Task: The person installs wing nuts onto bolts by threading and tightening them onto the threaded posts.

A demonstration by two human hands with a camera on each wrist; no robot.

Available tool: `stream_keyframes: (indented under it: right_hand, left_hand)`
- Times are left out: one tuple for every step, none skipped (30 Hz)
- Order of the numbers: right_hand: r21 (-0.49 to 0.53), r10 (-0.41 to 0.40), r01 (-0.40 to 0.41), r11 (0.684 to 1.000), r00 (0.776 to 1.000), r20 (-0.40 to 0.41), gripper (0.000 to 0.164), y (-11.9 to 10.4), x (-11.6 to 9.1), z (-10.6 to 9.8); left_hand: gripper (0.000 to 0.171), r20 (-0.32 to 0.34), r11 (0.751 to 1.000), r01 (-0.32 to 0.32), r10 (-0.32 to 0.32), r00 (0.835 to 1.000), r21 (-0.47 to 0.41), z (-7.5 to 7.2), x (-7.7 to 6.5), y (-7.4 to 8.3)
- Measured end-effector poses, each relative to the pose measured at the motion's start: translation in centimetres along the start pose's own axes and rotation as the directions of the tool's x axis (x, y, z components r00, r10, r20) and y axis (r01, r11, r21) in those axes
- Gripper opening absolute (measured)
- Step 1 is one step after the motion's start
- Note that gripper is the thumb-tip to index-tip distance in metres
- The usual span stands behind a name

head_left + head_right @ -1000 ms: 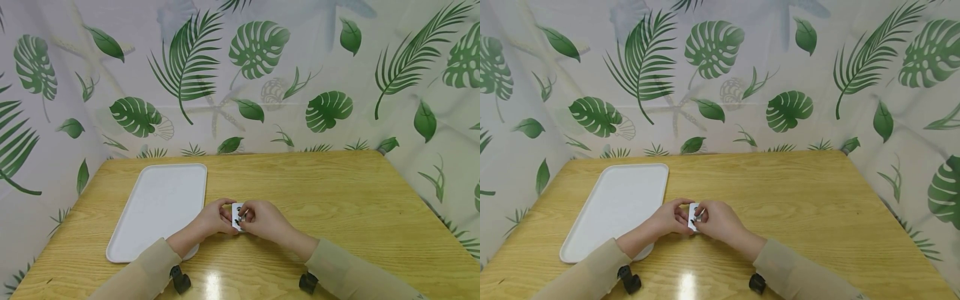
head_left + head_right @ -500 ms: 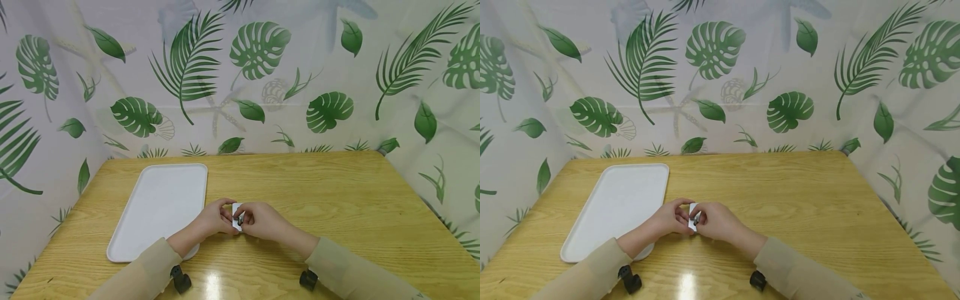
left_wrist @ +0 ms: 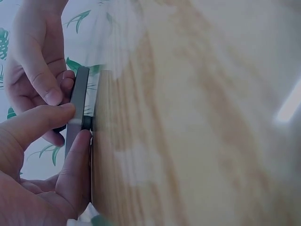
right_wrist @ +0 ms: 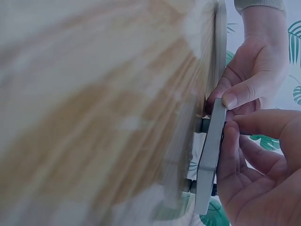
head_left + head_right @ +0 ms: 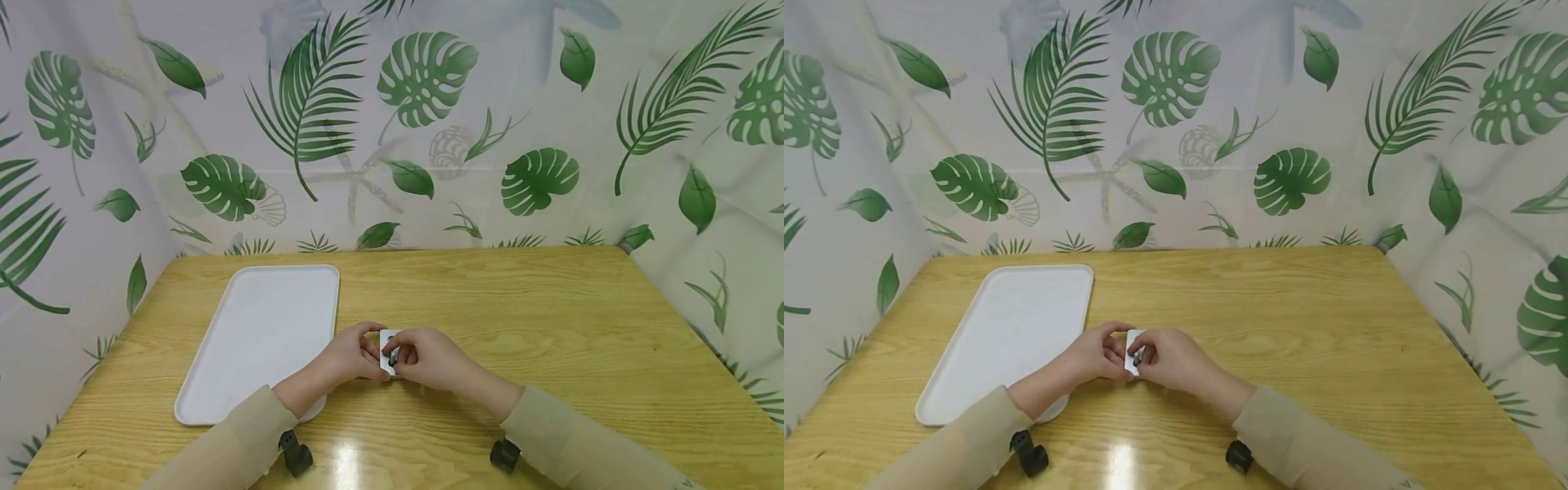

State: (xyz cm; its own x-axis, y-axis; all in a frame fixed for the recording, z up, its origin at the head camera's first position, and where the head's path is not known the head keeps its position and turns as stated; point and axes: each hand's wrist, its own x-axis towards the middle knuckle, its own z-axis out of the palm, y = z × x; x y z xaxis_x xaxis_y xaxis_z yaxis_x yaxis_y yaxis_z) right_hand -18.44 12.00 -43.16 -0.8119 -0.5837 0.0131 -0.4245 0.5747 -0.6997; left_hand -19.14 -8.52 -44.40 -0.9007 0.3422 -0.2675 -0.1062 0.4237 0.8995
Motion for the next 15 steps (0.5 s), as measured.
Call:
stream_keyframes:
  right_hand:
    - [0.005, 0.006, -0.006, 1.0, 1.0, -0.001, 0.024, 0.0, 0.01, 0.01]
    - [0.008, 0.014, -0.014, 1.0, 1.0, -0.002, 0.023, 0.0, 0.01, 0.02]
    - [0.012, 0.024, -0.024, 1.0, 1.0, -0.004, 0.022, -0.02, 0.01, 0.03]
    - [0.015, 0.033, -0.033, 0.999, 0.999, -0.006, 0.021, -0.04, 0.0, 0.05]
    - [0.018, 0.044, -0.044, 0.999, 0.999, -0.008, 0.02, -0.07, -0.01, 0.06]
    - [0.019, 0.052, -0.052, 0.998, 0.999, -0.011, 0.019, -0.11, -0.03, 0.09]
    - [0.018, 0.06, -0.06, 0.998, 0.998, -0.015, 0.018, -0.14, -0.04, 0.12]
    - [0.017, 0.069, -0.068, 0.998, 0.997, -0.019, 0.018, -0.19, -0.06, 0.15]
    - [0.017, 0.076, -0.075, 0.997, 0.997, -0.023, 0.017, -0.23, -0.08, 0.18]
    - [0.017, 0.081, -0.08, 0.997, 0.996, -0.027, 0.017, -0.27, -0.09, 0.2]
    - [0.016, 0.086, -0.085, 0.996, 0.996, -0.031, 0.017, -0.32, -0.1, 0.22]
    - [0.015, 0.09, -0.09, 0.996, 0.995, -0.036, 0.017, -0.36, -0.09, 0.24]
    - [0.015, 0.096, -0.095, 0.995, 0.995, -0.04, 0.017, -0.4, -0.09, 0.25]
    - [0.013, 0.1, -0.1, 0.995, 0.994, -0.043, 0.017, -0.45, -0.1, 0.27]
    - [0.011, 0.104, -0.104, 0.995, 0.994, -0.045, 0.018, -0.46, -0.09, 0.29]
  left_hand:
    - [0.088, 0.0, 1.0, 0.002, -0.002, 1.0, -0.002, -0.01, 0.04, -0.01]
    - [0.088, -0.001, 1.0, 0.003, -0.003, 1.0, 0.0, -0.02, 0.07, -0.03]
    - [0.088, -0.001, 1.0, 0.001, -0.001, 1.0, 0.002, -0.02, 0.09, -0.04]
    - [0.088, 0.0, 1.0, 0.001, -0.001, 1.0, 0.002, -0.02, 0.12, -0.08]
    - [0.088, 0.0, 1.0, 0.0, 0.0, 1.0, 0.003, -0.02, 0.14, -0.12]
    - [0.088, 0.002, 1.0, -0.002, 0.002, 1.0, 0.003, -0.02, 0.15, -0.15]
    - [0.088, 0.003, 1.0, -0.002, 0.002, 1.0, 0.003, -0.01, 0.17, -0.2]
    - [0.087, 0.003, 1.0, -0.005, 0.005, 1.0, 0.004, 0.0, 0.17, -0.22]
    - [0.087, 0.004, 1.0, -0.006, 0.006, 1.0, 0.003, 0.01, 0.19, -0.26]
    - [0.087, 0.004, 1.0, -0.006, 0.006, 1.0, 0.001, 0.02, 0.18, -0.26]
    - [0.087, 0.004, 1.0, -0.006, 0.006, 1.0, -0.001, 0.03, 0.16, -0.24]
    - [0.087, 0.003, 1.0, -0.009, 0.009, 1.0, 0.001, 0.04, 0.14, -0.25]
    - [0.087, 0.002, 1.0, -0.008, 0.008, 1.0, 0.0, 0.04, 0.13, -0.23]
    - [0.086, 0.001, 1.0, -0.011, 0.011, 1.0, 0.001, 0.04, 0.1, -0.23]
    - [0.086, 0.0, 1.0, -0.01, 0.01, 1.0, -0.001, 0.04, 0.09, -0.23]
